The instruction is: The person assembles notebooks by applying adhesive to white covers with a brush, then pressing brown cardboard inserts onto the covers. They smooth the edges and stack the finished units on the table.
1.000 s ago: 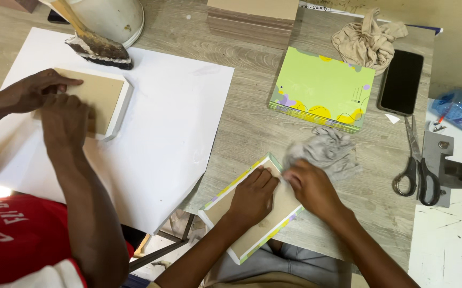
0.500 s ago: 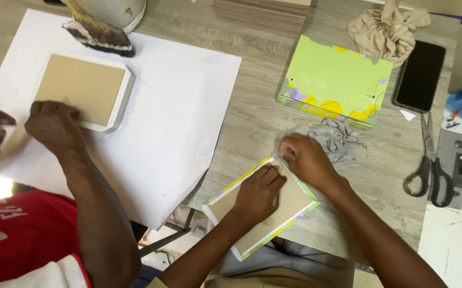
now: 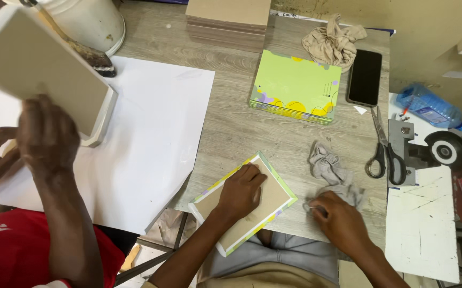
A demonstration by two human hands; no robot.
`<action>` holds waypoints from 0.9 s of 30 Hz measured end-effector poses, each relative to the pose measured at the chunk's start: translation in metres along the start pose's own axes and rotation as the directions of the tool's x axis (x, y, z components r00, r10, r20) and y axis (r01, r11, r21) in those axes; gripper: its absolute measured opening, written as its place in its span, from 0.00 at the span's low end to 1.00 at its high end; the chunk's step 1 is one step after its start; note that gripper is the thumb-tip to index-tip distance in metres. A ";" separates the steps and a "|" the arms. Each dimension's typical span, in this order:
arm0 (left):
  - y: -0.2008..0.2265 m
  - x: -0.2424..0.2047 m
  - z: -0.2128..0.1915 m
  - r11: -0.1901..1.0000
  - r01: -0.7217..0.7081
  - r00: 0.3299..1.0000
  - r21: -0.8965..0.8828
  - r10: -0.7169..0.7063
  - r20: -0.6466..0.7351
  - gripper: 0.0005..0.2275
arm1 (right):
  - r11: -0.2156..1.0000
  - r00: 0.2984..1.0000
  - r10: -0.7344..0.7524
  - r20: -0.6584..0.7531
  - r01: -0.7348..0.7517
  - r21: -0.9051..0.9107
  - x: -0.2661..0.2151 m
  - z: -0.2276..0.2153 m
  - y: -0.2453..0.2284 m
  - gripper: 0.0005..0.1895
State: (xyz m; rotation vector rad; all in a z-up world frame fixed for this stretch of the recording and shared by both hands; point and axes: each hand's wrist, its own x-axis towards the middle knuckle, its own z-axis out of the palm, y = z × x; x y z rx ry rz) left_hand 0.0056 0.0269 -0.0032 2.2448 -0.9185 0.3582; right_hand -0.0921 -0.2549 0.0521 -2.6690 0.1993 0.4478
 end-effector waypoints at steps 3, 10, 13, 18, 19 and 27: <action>0.014 0.014 -0.021 0.997 -0.057 0.996 0.057 0.061 -0.063 0.13 | 0.974 0.973 0.193 -0.125 -0.205 -0.096 -0.012 -0.011 0.011 0.22; 0.020 0.016 -0.019 0.981 0.105 0.990 0.161 -0.087 -0.112 0.17 | 0.909 0.962 0.249 -0.113 -0.192 0.370 -0.013 -0.020 -0.044 0.47; 0.016 0.015 -0.015 0.961 0.203 0.977 0.186 -0.186 -0.105 0.21 | 0.887 0.916 0.355 -0.189 -0.266 0.376 -0.008 -0.019 -0.049 0.52; 0.017 0.015 -0.011 0.949 0.206 0.978 0.239 -0.189 -0.092 0.21 | 0.643 0.926 0.333 -0.177 -0.086 0.761 -0.019 -0.024 -0.069 0.18; 0.017 0.015 -0.009 0.951 0.200 0.979 0.235 -0.183 -0.090 0.21 | 0.643 0.923 0.339 -0.181 -0.087 0.761 -0.010 -0.021 -0.070 0.18; 0.010 0.016 -0.010 0.950 0.283 0.959 0.134 -0.276 -0.066 0.22 | 0.372 0.971 0.058 0.230 -0.235 0.898 0.023 0.024 -0.057 0.12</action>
